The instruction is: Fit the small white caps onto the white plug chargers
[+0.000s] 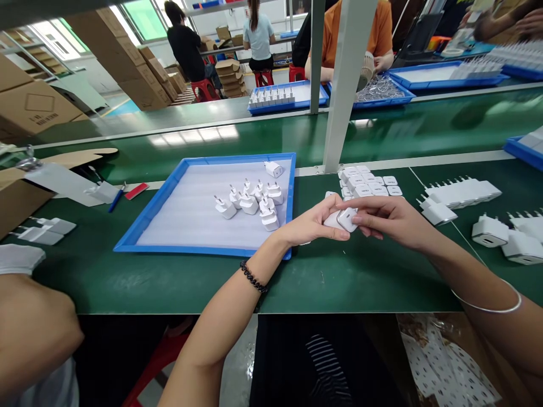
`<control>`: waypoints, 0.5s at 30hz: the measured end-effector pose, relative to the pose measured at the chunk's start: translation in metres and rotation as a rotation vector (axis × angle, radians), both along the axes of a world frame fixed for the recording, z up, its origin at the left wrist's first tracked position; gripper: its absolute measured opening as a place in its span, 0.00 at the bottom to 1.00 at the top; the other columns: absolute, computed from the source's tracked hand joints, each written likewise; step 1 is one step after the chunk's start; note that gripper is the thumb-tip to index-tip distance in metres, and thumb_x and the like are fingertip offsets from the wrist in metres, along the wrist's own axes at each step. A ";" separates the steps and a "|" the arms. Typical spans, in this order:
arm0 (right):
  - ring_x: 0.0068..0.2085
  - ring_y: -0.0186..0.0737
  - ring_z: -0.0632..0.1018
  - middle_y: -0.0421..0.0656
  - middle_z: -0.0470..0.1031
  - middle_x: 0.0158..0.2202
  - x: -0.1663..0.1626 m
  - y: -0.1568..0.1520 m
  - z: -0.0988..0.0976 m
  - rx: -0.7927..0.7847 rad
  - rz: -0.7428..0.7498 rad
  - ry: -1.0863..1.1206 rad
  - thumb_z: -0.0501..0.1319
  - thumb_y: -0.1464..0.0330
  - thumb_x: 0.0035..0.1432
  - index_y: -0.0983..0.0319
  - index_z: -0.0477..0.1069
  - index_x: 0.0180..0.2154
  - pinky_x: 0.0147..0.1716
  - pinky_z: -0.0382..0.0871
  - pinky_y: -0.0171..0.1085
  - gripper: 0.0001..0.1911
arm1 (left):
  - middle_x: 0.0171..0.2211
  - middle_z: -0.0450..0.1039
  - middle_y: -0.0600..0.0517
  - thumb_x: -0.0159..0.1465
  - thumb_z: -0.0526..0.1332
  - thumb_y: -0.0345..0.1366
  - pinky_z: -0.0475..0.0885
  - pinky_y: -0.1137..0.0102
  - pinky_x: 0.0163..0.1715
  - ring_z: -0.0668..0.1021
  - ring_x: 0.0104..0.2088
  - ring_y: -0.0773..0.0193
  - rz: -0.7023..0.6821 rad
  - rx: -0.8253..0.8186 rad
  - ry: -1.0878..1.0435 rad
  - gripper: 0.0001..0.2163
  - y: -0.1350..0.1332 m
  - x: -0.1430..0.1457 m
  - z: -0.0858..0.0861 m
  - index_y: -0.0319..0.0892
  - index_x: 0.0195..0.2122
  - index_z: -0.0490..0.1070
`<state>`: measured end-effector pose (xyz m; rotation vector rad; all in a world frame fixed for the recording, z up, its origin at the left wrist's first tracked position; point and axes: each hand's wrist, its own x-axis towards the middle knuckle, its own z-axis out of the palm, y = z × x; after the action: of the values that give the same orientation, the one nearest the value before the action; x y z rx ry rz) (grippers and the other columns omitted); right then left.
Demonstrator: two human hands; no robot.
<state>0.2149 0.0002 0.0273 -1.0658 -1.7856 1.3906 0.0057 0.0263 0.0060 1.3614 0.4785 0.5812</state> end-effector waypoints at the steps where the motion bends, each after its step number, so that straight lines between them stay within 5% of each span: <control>1: 0.21 0.30 0.67 0.38 0.70 0.20 0.000 0.000 0.000 0.000 0.001 -0.001 0.65 0.60 0.61 0.60 0.80 0.50 0.21 0.62 0.32 0.18 | 0.34 0.64 0.57 0.52 0.72 0.38 0.62 0.72 0.34 0.68 0.33 0.70 -0.001 -0.003 0.003 0.22 0.000 0.000 0.000 0.44 0.36 0.57; 15: 0.21 0.30 0.67 0.39 0.71 0.21 0.002 0.003 -0.001 -0.031 0.034 -0.012 0.65 0.59 0.60 0.60 0.79 0.52 0.22 0.62 0.33 0.21 | 0.36 0.67 0.55 0.53 0.73 0.40 0.61 0.70 0.35 0.70 0.36 0.67 -0.038 -0.022 0.017 0.23 0.002 -0.001 -0.004 0.45 0.37 0.56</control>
<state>0.2171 0.0033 0.0265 -1.0670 -1.8042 1.4389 0.0050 0.0283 0.0021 1.3529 0.4702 0.5320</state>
